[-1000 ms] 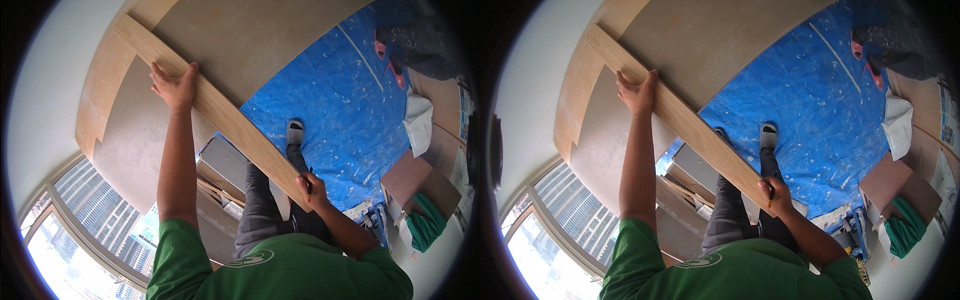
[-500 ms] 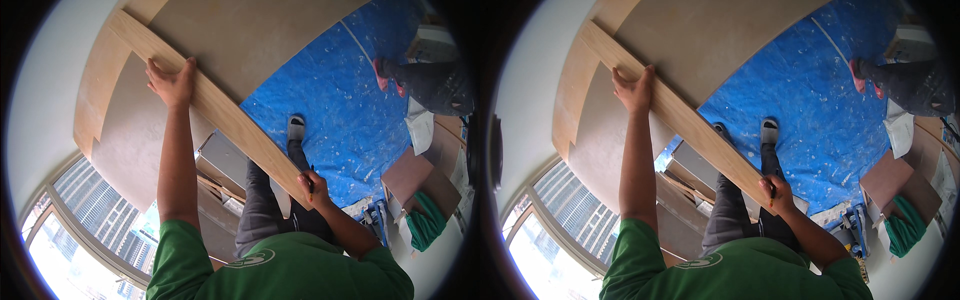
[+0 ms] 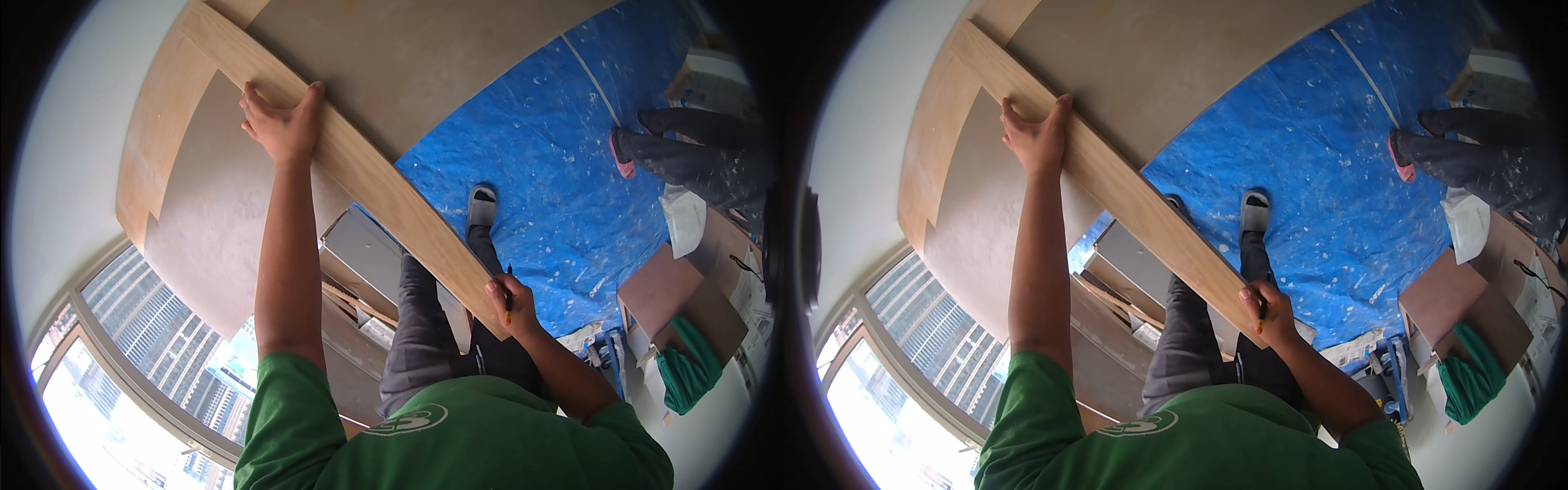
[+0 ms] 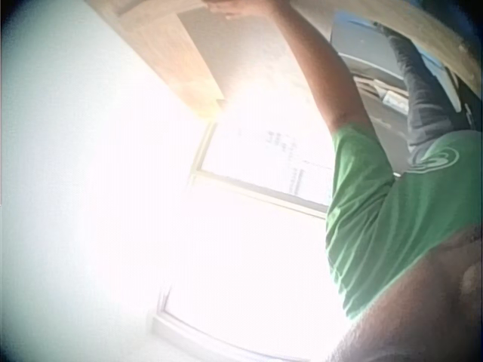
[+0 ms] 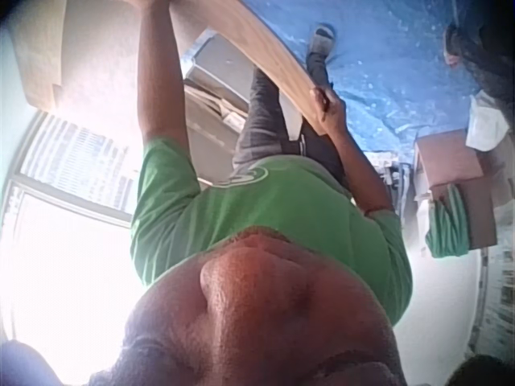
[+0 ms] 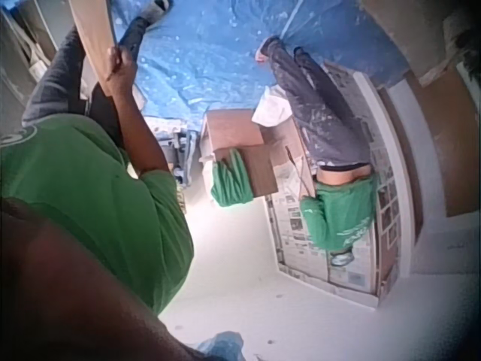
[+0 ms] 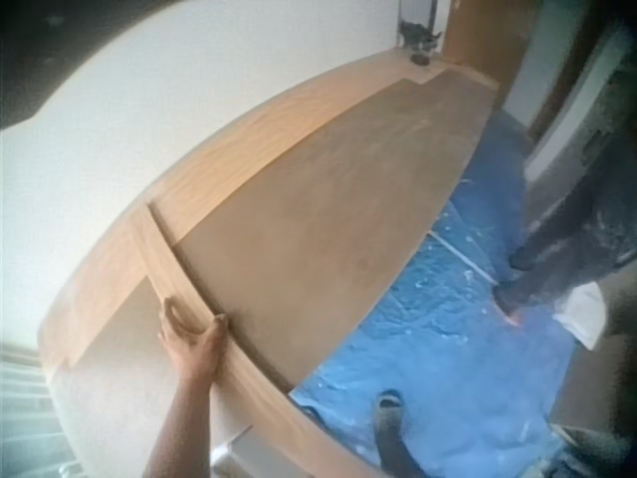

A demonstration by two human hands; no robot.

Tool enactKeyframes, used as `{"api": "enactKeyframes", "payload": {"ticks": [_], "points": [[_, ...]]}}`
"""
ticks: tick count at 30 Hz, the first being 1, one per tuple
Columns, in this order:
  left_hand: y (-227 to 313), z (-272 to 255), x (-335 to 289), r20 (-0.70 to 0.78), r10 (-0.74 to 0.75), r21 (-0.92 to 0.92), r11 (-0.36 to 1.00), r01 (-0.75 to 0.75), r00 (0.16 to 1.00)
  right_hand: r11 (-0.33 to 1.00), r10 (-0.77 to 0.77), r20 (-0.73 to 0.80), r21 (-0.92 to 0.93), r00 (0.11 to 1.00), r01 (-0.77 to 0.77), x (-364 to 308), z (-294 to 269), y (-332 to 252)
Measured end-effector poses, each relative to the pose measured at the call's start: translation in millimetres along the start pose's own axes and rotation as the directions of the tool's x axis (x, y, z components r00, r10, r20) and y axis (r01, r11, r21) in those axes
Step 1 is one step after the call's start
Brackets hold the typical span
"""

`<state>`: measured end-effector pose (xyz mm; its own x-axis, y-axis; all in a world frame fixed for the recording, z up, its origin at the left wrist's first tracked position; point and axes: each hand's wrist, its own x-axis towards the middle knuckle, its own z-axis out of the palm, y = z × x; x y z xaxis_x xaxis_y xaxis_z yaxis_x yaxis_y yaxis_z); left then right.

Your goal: The person measures and marks a large wooden board using a tape measure and pencil. They repeatedly extend the tape measure, align it along the board's edges, and make pencil marks at specific intervals.

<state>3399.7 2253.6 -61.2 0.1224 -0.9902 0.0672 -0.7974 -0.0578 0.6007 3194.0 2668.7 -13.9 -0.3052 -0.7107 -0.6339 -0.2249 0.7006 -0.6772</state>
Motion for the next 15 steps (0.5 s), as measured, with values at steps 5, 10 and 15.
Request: {"api": "enactKeyframes", "payload": {"ticks": [5,10,15], "points": [[0.7,1.1,0.0,-0.01,0.004,0.001,1.0,-0.004,1.0,1.0,-0.019,-0.02,0.021,1.0,0.019,0.6,1.7,8.6],[-2.2,0.2,-0.9,-0.031,0.001,0.015,1.0,-0.001,1.0,0.999,-0.032,-0.023,0.005,0.999,0.033,-0.2,3.8,13.2],[3.0,-1.6,-0.4,-0.027,-0.014,0.013,1.0,0.014,1.0,0.999,-0.041,-0.017,0.021,0.999,0.042,-1.3,5.1,12.4]]}}
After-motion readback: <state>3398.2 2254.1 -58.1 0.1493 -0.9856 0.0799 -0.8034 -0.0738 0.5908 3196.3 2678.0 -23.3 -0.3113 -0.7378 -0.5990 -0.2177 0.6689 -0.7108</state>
